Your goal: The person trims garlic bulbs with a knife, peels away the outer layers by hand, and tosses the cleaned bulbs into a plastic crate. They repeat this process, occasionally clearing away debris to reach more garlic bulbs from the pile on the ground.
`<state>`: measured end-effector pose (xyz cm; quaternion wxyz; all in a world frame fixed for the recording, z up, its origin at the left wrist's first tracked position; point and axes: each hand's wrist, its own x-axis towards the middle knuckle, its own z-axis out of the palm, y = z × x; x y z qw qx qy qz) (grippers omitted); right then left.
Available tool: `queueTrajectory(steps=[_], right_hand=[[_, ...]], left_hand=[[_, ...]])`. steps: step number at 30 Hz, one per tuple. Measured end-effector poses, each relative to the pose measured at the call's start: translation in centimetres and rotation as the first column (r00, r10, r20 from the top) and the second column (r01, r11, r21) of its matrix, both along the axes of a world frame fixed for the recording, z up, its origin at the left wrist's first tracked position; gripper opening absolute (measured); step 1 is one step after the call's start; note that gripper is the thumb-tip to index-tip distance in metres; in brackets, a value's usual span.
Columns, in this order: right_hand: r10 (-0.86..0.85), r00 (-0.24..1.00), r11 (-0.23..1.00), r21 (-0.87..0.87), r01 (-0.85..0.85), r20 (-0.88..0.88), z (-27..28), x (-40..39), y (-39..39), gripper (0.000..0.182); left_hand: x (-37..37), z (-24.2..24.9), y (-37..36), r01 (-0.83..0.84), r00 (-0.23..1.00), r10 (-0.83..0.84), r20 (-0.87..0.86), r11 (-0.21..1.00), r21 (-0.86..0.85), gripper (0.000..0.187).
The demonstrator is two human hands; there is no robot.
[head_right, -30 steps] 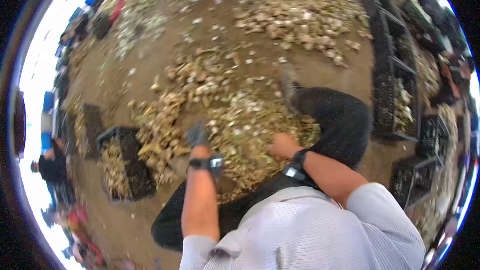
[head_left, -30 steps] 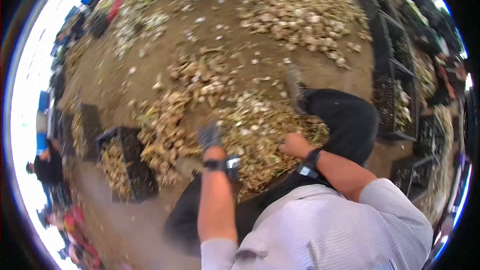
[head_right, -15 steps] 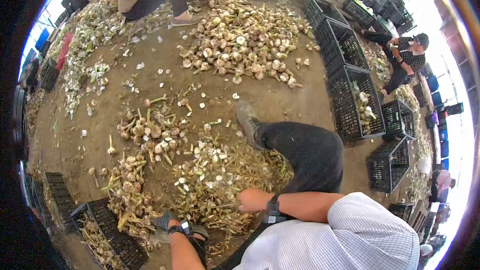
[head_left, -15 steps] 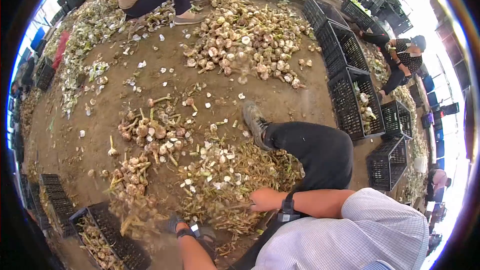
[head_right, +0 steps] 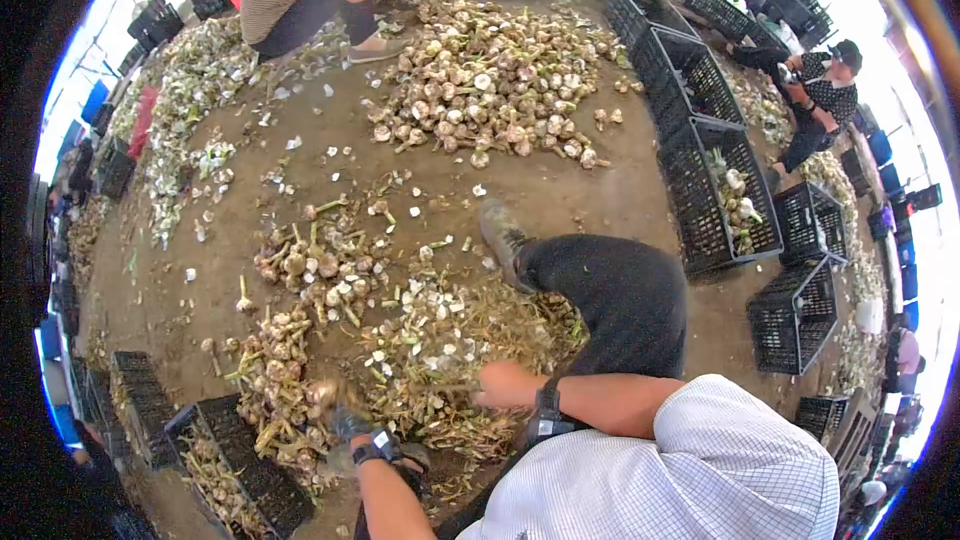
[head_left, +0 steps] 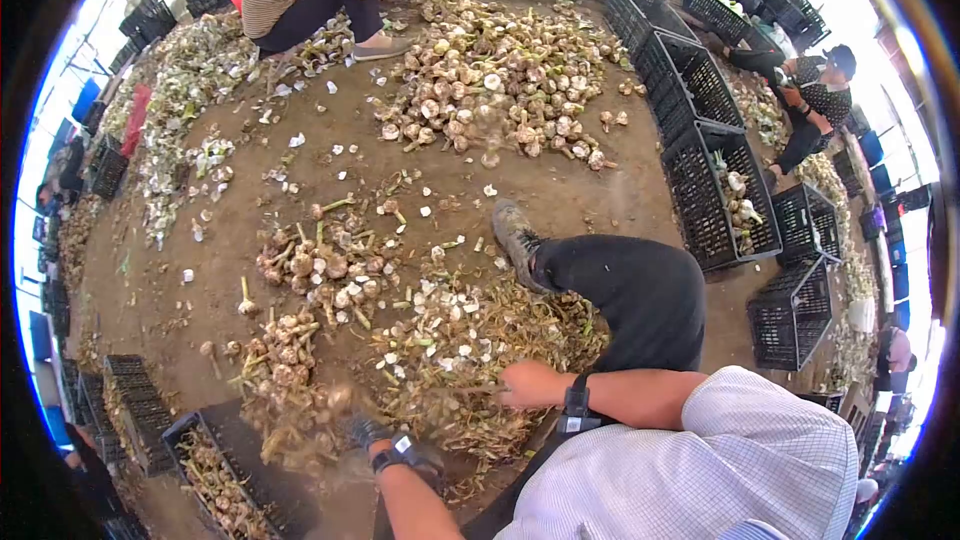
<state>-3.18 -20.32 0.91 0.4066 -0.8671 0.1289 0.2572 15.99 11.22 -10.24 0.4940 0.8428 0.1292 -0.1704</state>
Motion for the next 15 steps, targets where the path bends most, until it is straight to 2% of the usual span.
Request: queueTrajectory(steps=[1,3,4,5,6,9,12,15], right_hand=[[-0.021,0.999,1.000,-0.021,0.022,0.031,-0.4,-0.3,0.1,0.037],[-0.022,0.940,0.998,-0.043,0.039,0.342,-0.1,-0.8,-0.5,0.039],[-0.211,0.942,0.977,0.068,0.200,0.262,1.0,-0.9,-1.2,0.037],[-0.400,0.899,0.913,0.168,0.373,0.178,4.4,-0.2,-1.9,0.037],[-0.484,0.874,0.847,0.271,0.456,0.044,5.1,-0.2,-2.6,0.035],[-0.469,0.856,0.867,0.297,0.399,0.219,7.5,-0.6,-3.6,0.028],[-0.276,0.797,0.961,0.163,0.223,0.537,9.4,-1.5,-3.4,0.022],[-0.231,0.762,0.972,0.175,0.155,0.605,11.9,-2.4,-2.6,0.021]], left_hand=[[-0.4,2.2,-2.4,0.084,0.995,-0.081,0.061,0.995,-0.060,0.043],[-1.7,7.3,-7.0,0.229,0.963,-0.199,0.179,0.960,-0.164,0.042],[-2.5,9.7,-8.9,0.283,0.947,-0.236,0.217,0.934,-0.220,0.041],[-3.4,11.7,-10.5,0.322,0.937,-0.259,0.235,0.901,-0.291,0.041],[-4.2,13.6,-11.9,0.352,0.929,-0.273,0.251,0.861,-0.367,0.040],[-7.1,17.1,-14.2,0.231,0.956,-0.290,0.031,0.688,-0.688,0.041],[-9.7,21.1,-15.1,0.364,0.900,-0.433,0.056,0.672,-0.645,0.046],[-11.8,21.9,-14.7,0.521,0.841,-0.509,0.183,0.672,-0.526,0.047]])
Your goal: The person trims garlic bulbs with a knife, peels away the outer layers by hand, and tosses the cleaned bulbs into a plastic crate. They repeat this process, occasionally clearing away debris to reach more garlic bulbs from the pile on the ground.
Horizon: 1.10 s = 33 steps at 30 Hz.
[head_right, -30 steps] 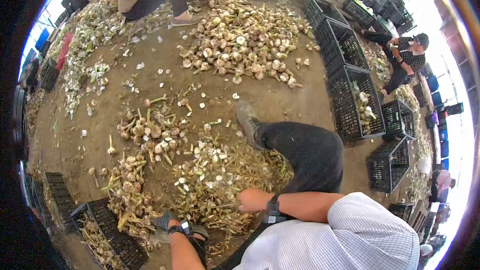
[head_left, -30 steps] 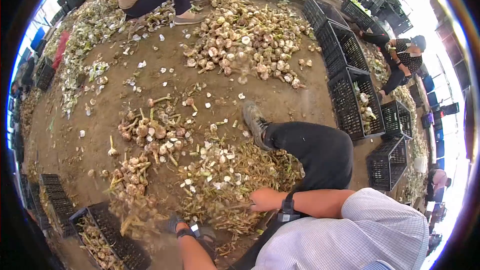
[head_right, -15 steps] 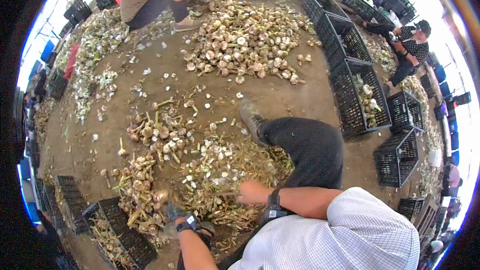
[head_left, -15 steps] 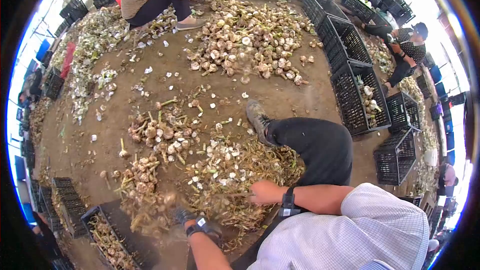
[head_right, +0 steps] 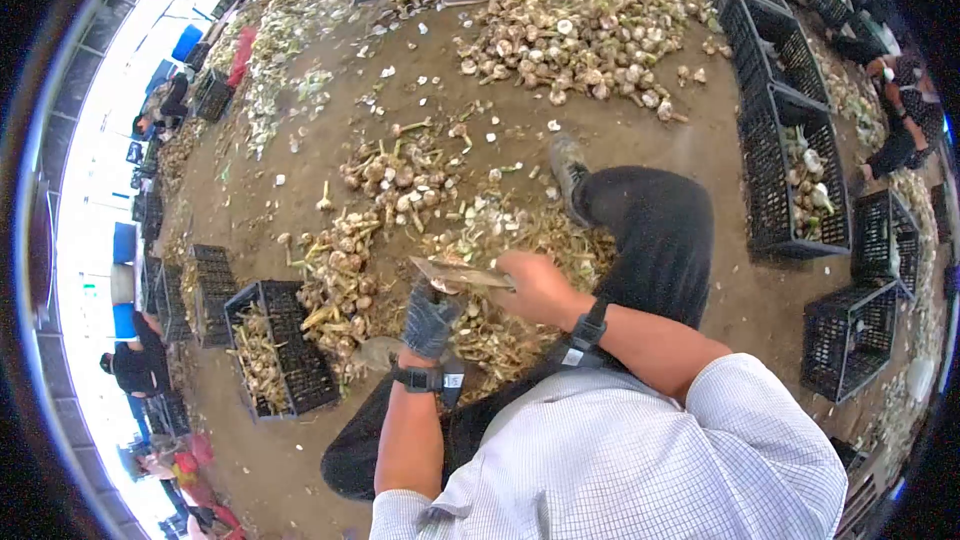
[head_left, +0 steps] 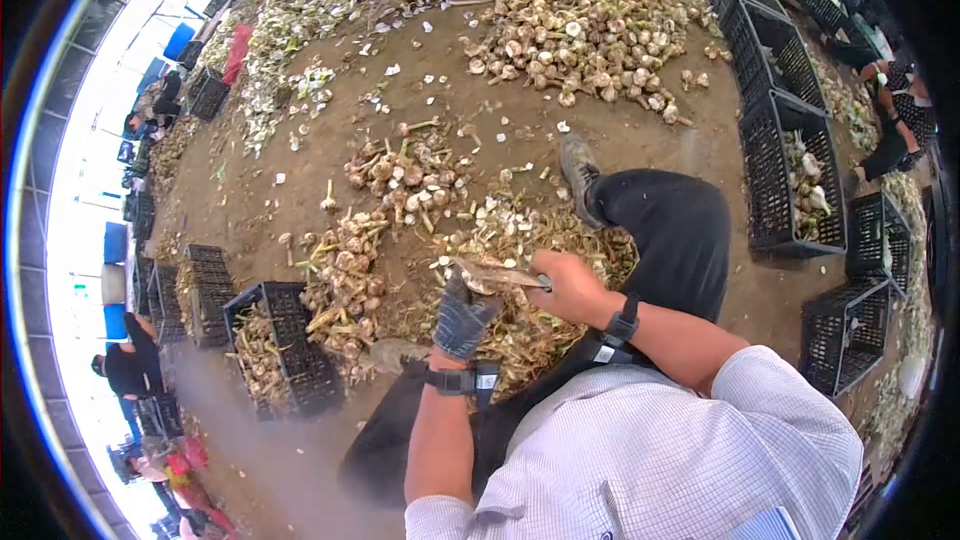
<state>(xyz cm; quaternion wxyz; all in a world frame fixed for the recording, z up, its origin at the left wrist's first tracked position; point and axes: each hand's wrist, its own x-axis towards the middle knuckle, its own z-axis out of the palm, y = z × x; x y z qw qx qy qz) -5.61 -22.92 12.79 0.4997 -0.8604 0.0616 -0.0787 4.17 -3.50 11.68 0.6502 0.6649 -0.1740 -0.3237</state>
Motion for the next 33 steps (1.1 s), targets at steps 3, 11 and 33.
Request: queueTrajectory(steps=[3,11,33], right_hand=[[0.053,0.997,0.996,-0.077,-0.048,0.056,0.6,-1.0,0.0,0.027],[0.164,0.980,0.972,-0.187,-0.141,0.115,0.8,-2.6,0.2,0.030],[0.123,0.857,0.907,-0.294,-0.301,-0.500,-9.9,-0.5,0.1,0.034]], left_hand=[[-0.2,-0.1,0.4,0.134,0.853,-0.278,0.442,0.935,0.328,0.052],[-2.1,-4.2,2.4,0.073,0.819,-0.281,0.500,0.916,0.395,0.062],[-5.7,1.9,4.7,-0.032,0.409,-0.328,0.852,0.927,0.373,0.045]])
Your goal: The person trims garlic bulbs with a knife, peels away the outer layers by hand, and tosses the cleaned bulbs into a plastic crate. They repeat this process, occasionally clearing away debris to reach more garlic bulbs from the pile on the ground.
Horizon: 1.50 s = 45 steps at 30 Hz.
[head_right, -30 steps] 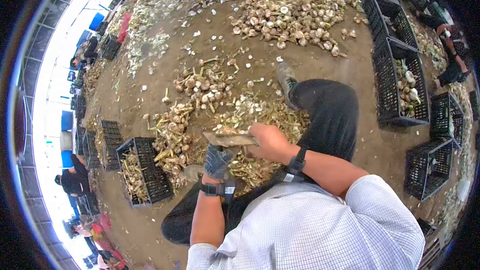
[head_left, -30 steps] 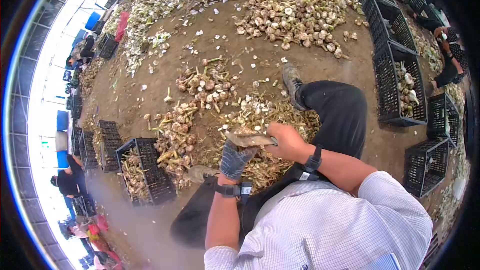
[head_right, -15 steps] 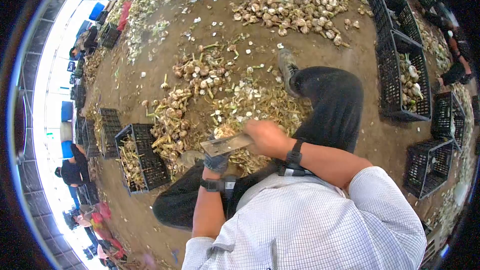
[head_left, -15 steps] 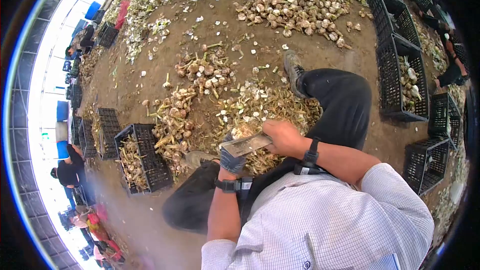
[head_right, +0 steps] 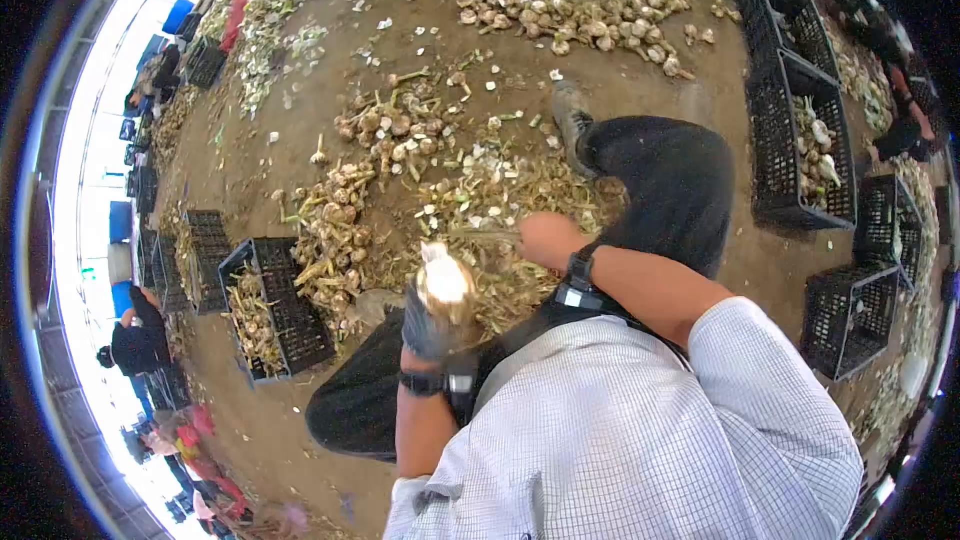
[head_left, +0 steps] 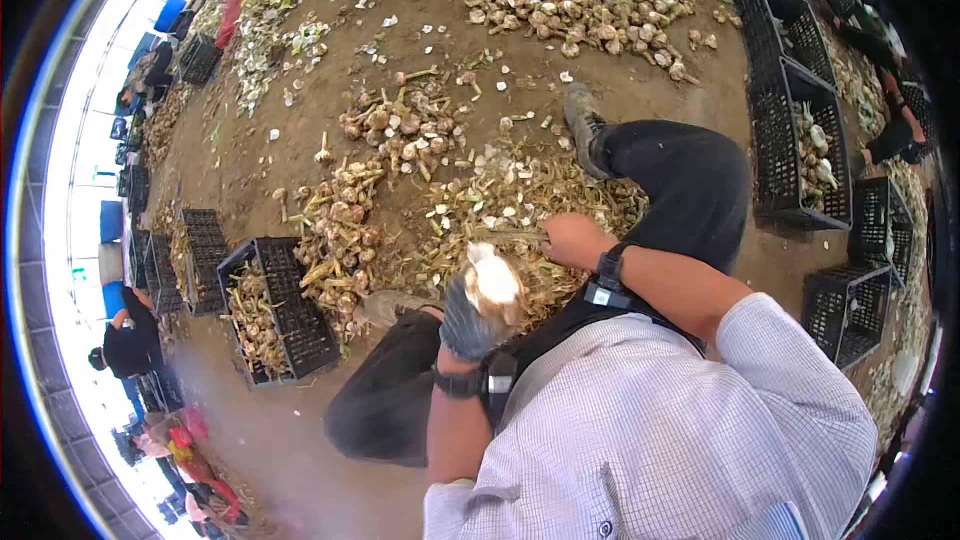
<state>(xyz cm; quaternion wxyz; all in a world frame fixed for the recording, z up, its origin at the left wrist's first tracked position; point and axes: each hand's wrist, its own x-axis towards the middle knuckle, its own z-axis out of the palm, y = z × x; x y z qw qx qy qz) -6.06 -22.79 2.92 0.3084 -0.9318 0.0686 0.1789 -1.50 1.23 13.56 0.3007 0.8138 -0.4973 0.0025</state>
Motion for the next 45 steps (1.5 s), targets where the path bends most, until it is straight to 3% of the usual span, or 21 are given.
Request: queueTrajectory(steps=[1,2,5,8,9,12,16,17,19,20,21,23,27,30,32,36,39,40,43,44,45], right_hand=[[-0.060,0.997,0.997,0.040,0.058,0.047,0.5,0.2,0.3,0.034],[-0.115,0.989,0.991,0.078,0.107,0.094,1.1,0.1,0.7,0.033],[-0.242,0.970,0.907,0.362,0.217,0.025,2.4,-0.3,0.4,0.035],[-0.231,0.959,0.672,0.686,0.279,-0.165,3.3,-0.2,0.6,0.040],[-0.255,0.956,0.591,0.759,0.274,-0.147,3.9,-0.1,1.2,0.038],[-0.315,0.941,0.381,0.890,0.248,-0.128,6.7,0.4,3.2,0.041],[-0.304,0.940,0.506,0.809,0.299,-0.158,8.9,0.5,2.9,0.040],[-0.297,0.955,0.618,0.766,0.177,0.019,8.7,0.6,3.1,0.038],[-0.215,0.909,0.804,0.594,-0.043,0.358,8.2,0.9,3.6,0.033],[-0.094,0.834,0.881,0.435,-0.185,0.544,8.1,0.9,3.7,0.030],[-0.062,0.840,0.883,0.422,-0.206,0.538,8.1,1.0,4.1,0.030],[-0.007,0.852,0.887,0.397,-0.236,0.523,8.2,0.9,4.9,0.030],[-0.045,0.896,0.930,0.346,-0.124,0.442,9.2,0.6,3.9,0.024],[-0.057,0.930,0.949,0.309,-0.063,0.363,6.9,0.3,2.8,0.025],[-0.039,0.920,0.956,0.283,-0.079,0.389,6.4,0.1,2.6,0.026],[0.045,0.927,0.962,0.236,-0.141,0.371,8.2,0.4,2.9,0.027],[0.055,0.997,0.995,0.086,-0.059,0.048,4.6,1.2,2.5,0.025],[0.173,0.985,0.981,-0.087,-0.175,-0.025,0.2,0.8,0.8,0.028],[-0.015,0.996,0.998,-0.065,0.009,-0.091,0.3,0.2,0.1,0.028],[-0.052,0.996,0.998,-0.031,0.050,-0.072,0.2,0.3,0.0,0.028],[-0.090,0.995,0.996,0.008,0.090,-0.054,-0.2,0.6,0.0,0.029]], left_hand=[[0.6,-1.0,0.0,-0.115,0.987,0.109,0.119,0.992,0.049,0.045],[0.7,-1.9,0.2,-0.227,0.924,0.208,-0.320,0.974,-0.024,0.046],[1.8,-3.0,0.3,-0.221,0.763,0.176,-0.622,0.975,0.004,0.044],[1.2,-5.1,-1.1,-0.332,0.642,0.155,-0.751,0.939,-0.090,0.044],[1.2,-4.0,-2.0,-0.299,0.657,0.208,-0.725,0.954,0.003,0.045],[0.8,-5.1,-2.9,-0.091,0.786,0.040,-0.617,0.995,-0.051,0.057],[0.6,-7.2,-0.9,-0.441,0.344,-0.001,-0.939,0.882,-0.162,0.047],[1.2,-9.9,0.3,-0.503,0.180,-0.029,-0.983,0.856,-0.117,0.045],[1.2,-6.8,0.1,-0.491,0.095,-0.027,-0.995,0.868,-0.071,0.042],[1.6,-8.7,0.8,-0.206,0.527,0.090,-0.845,0.978,-0.024,0.040],[2.2,-9.2,0.9,-0.046,0.876,0.088,-0.474,0.994,0.101,0.039],[1.1,-9.8,1.2,-0.103,0.803,0.057,-0.593,0.994,-0.044,0.035],[1.3,-4.1,-0.5,-0.293,0.341,0.040,-0.939,0.954,-0.066,0.026],[1.4,-5.1,0.4,-0.289,0.466,0.124,-0.876,0.957,-0.018,0.024],[1.5,-5.3,0.5,-0.288,0.382,0.087,-0.920,0.957,-0.028,0.022],[1.7,-7.5,1.7,-0.316,0.400,0.049,-0.915,0.945,-0.088,0.022],[2.1,-5.9,2.8,-0.326,0.288,0.143,-0.947,0.944,0.043,0.022],[2.4,-5.9,2.5,-0.368,0.296,0.164,-0.941,0.929,0.046,0.024],[3.2,-4.3,2.0,-0.540,0.316,0.253,-0.914,0.840,0.045,0.032],[3.9,-2.8,0.4,-0.742,-0.162,0.214,-0.963,0.617,0.262,0.029],[5.1,-4.0,-0.2,-0.609,0.366,0.321,-0.874,0.792,0.036,0.029]])
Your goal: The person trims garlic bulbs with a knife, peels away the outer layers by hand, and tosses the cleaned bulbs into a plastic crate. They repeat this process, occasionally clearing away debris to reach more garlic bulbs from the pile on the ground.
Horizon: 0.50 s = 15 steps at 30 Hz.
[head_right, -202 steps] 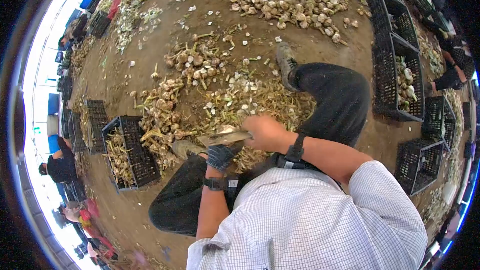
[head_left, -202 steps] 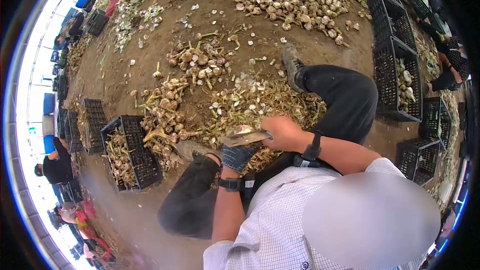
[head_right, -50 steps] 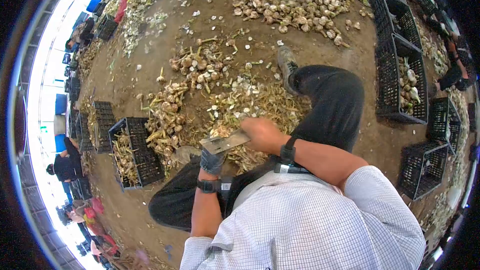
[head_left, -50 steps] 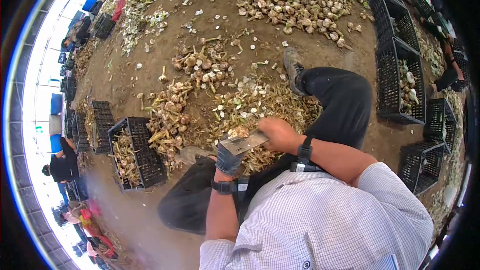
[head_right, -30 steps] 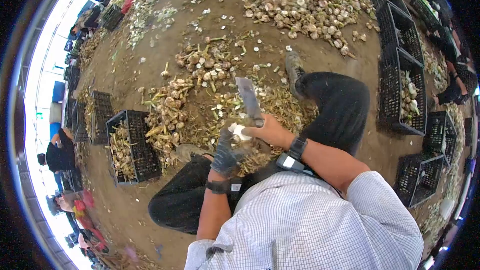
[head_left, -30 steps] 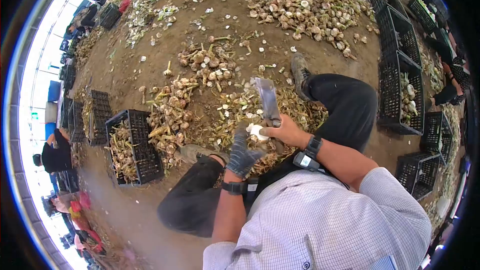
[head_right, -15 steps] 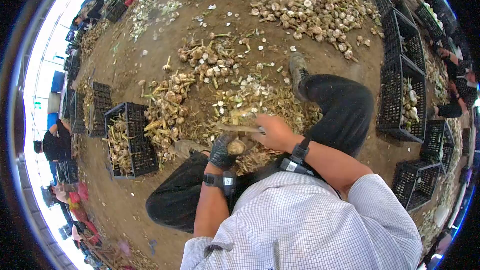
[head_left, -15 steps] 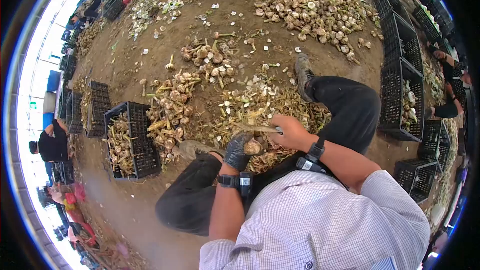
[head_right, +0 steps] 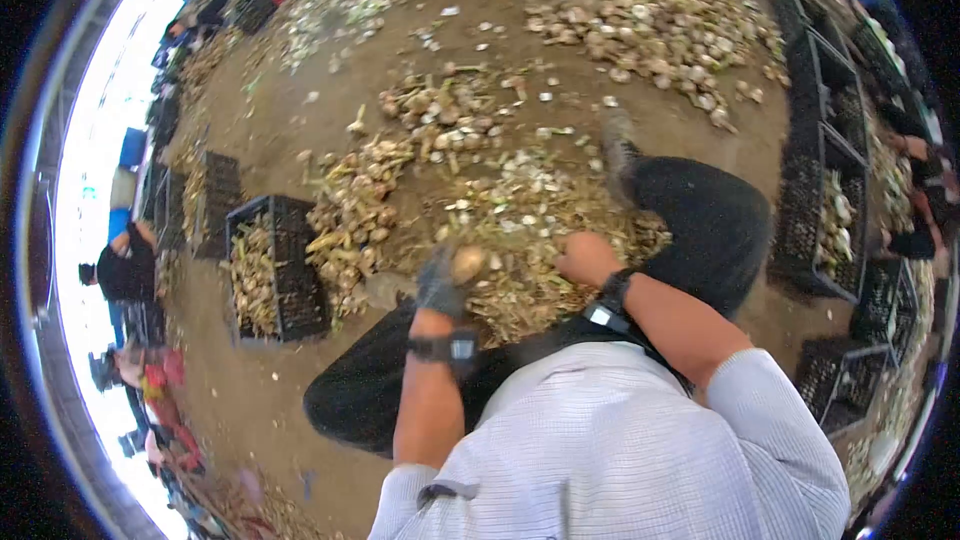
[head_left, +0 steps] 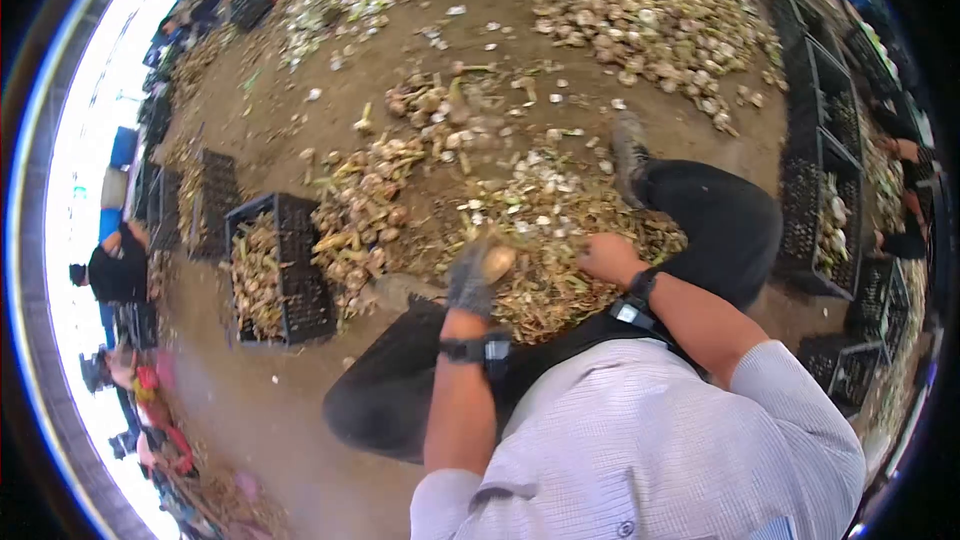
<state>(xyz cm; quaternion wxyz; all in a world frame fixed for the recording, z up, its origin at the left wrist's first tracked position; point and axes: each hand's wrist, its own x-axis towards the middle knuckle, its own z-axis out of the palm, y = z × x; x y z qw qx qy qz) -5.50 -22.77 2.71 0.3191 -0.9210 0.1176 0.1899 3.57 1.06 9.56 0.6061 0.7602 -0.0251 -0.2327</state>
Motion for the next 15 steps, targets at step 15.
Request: queueTrajectory(steps=[15], right_hand=[[-0.006,0.999,0.998,0.063,0.009,-0.046,-2.3,-0.6,-0.5,0.038]], left_hand=[[10.3,-14.2,11.6,0.073,0.894,-0.449,0.018,0.185,0.980,0.091]])
